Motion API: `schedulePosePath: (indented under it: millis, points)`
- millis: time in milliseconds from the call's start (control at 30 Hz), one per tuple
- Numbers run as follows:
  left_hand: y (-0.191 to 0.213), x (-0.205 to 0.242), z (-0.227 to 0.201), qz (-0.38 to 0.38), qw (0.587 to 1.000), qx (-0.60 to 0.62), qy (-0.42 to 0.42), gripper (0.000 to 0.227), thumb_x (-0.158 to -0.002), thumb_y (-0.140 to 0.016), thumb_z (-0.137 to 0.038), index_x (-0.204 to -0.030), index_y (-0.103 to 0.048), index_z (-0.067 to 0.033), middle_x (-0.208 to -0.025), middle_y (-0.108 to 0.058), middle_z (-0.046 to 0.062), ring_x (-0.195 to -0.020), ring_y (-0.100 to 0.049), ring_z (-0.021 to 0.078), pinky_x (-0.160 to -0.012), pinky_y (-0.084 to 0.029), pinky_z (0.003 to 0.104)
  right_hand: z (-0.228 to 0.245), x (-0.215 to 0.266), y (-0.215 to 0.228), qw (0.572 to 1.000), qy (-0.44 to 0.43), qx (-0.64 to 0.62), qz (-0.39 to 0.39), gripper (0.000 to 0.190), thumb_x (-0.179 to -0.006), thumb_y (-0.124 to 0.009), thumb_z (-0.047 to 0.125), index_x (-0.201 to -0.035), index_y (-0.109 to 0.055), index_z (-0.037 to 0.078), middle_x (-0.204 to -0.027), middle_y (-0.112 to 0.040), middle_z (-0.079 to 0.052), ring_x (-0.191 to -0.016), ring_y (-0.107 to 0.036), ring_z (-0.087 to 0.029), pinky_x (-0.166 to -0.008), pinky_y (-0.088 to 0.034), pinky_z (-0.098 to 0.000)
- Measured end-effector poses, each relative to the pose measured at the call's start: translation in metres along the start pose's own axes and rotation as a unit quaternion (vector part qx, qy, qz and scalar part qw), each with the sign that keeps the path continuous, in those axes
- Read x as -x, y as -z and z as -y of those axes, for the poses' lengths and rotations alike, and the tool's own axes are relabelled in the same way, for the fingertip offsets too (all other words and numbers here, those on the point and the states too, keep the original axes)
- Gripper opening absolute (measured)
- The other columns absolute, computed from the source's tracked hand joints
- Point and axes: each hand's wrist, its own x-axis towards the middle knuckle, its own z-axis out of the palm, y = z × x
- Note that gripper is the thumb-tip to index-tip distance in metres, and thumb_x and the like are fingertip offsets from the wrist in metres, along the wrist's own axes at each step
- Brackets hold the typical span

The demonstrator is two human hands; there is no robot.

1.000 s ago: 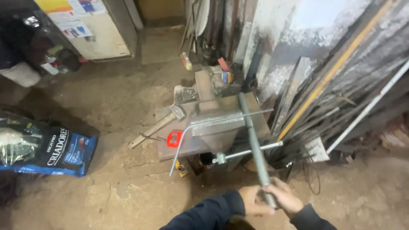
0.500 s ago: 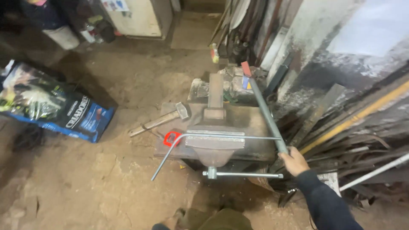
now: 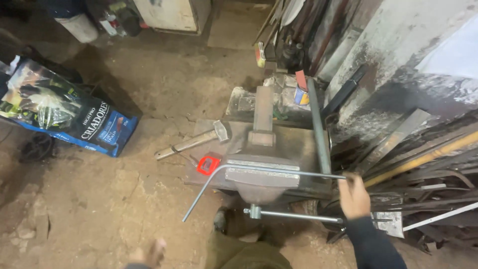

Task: Measuring and bending metal rods using a bench vice and a lever pipe in a workshop.

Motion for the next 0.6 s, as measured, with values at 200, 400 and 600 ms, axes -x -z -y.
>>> schedulePosePath:
  millis: [200,400,600]
  points:
    - [0.095,0.024,-0.200,0.165,0.896,0.249,-0.327,0.053,-0.107,-0.050,-0.049,-0.094,-0.067,-0.0009,-0.067,-0.062,0.004,-0.055,-0.055,0.0138,-0.048,-0.042,0.028,-0.075,0.099,-0.033,0.756,-0.375,-0.524,-0.115,0.068,-0.106,-0.038,0.068,-0.118,-0.060,0.004,-0.102,-0.066,-0.008,-0.086,-0.063,-0.023,-0.078,-0.050,-0.0368]
    - [0.082,0.079,-0.377,0.371,0.886,0.114,-0.255,0.052,-0.100,-0.040,-0.050,-0.087,-0.064,-0.0057,-0.069,-0.073,0.010,-0.057,-0.068,0.0220,-0.053,-0.052,0.037,0.033,0.095,-0.051,0.584,-0.274,-0.739,-0.192,0.047,-0.101,-0.041,0.059,-0.079,-0.041,0.017,-0.066,-0.034,0.002,-0.058,-0.035,-0.016,-0.065,-0.038,-0.0352]
    - [0.015,0.040,-0.385,0.139,0.823,-0.063,-0.547,0.059,-0.105,-0.041,-0.046,-0.073,-0.065,-0.0030,-0.068,-0.063,0.024,-0.067,-0.064,0.0408,-0.064,-0.047,0.050,0.050,0.095,-0.054,0.695,-0.275,-0.623,-0.229,0.043,-0.106,-0.040,0.045,-0.071,-0.028,0.023,-0.060,-0.021,0.005,-0.053,-0.022,-0.013,-0.061,-0.029,-0.0348]
